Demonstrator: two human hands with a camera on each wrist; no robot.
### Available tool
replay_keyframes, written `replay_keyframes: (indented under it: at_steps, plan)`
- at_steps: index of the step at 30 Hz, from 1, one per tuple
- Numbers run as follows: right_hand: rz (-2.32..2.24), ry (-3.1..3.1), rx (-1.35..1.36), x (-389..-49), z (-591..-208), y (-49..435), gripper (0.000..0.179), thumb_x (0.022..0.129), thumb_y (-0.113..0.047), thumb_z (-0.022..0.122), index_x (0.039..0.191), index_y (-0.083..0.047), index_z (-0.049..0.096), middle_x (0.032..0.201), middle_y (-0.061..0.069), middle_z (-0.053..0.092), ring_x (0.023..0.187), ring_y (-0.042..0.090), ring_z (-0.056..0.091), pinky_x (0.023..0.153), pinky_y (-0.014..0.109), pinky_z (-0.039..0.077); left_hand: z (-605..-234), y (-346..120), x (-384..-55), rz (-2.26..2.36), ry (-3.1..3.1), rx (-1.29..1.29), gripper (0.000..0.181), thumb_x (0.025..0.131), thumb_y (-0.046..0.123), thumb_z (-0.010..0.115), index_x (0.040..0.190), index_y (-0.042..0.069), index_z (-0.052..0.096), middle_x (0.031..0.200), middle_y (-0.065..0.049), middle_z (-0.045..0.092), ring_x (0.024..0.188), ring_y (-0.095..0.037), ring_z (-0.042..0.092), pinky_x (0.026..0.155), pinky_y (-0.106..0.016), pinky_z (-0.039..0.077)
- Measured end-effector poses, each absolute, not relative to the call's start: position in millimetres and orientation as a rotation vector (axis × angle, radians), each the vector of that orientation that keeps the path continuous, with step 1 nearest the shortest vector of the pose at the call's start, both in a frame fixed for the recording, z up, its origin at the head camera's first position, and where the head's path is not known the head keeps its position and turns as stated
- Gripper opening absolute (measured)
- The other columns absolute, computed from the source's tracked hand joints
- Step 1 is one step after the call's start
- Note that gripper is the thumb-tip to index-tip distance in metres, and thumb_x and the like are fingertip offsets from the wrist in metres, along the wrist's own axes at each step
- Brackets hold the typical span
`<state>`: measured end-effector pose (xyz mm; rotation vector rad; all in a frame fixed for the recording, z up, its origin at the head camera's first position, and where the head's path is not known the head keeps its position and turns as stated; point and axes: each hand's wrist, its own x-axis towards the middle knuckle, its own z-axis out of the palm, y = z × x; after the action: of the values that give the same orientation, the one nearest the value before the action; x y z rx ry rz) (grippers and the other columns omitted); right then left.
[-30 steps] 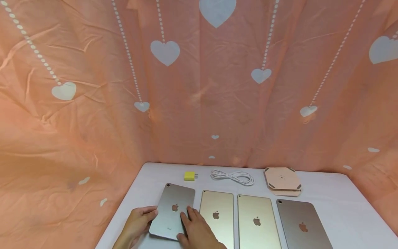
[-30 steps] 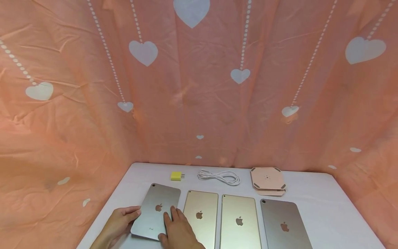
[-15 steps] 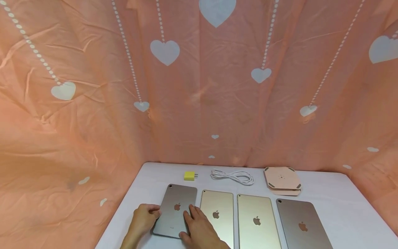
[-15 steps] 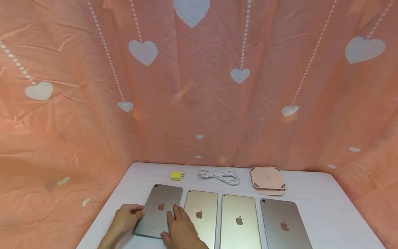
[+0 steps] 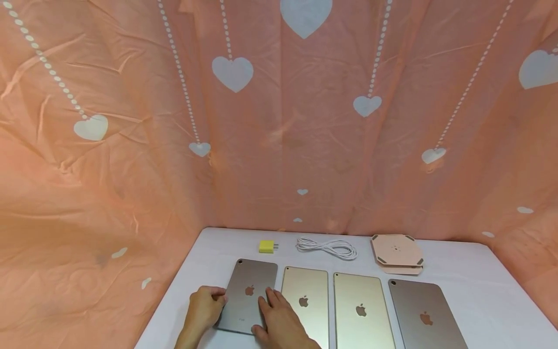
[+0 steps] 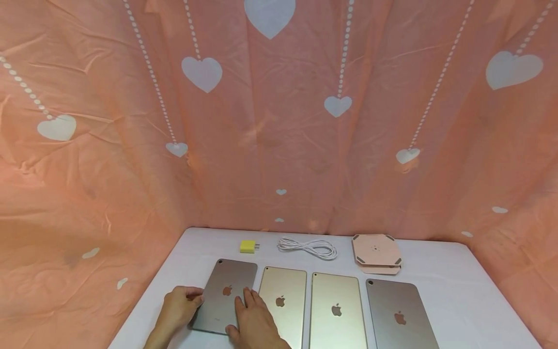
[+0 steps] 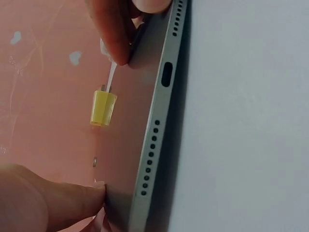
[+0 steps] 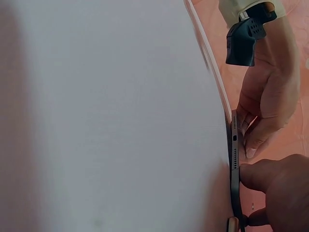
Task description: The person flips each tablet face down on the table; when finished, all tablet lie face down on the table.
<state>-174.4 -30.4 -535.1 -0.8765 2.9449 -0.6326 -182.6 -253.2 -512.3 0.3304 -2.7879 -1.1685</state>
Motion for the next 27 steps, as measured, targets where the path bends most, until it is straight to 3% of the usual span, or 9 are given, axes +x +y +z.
replay_keyframes:
  at_steps: [8,27]
  plan:
    - [-0.649,2.942,-0.853,-175.1,-536.4,-31.4,0.066,0.096,-0.046,0.081,0.144,-0.004,0.069,0.156,0.023,0.061,0.146,0.038,0.057,0.124,0.046,0.047,-513.1,-253.0,-183.3,-1.151,-2.792,0.311,0.011,0.092,-0.003,0.079,0.101,-0.007,0.082,0.080,-0.004,0.077,0.074,-0.015,0.069,0.062,-0.032,0.060]
    - [-0.618,2.962,-0.880,-175.0,-540.2,-32.2,0.064,0.095,-0.046,0.082,0.142,-0.004,0.071,0.155,0.022,0.062,0.146,0.038,0.058,0.123,0.043,0.049,-516.0,-249.7,-183.1,-1.038,-2.795,0.271,0.011,0.085,-0.009,0.079,0.095,-0.006,0.083,0.072,0.000,0.070,0.068,-0.015,0.062,0.056,-0.028,0.052]
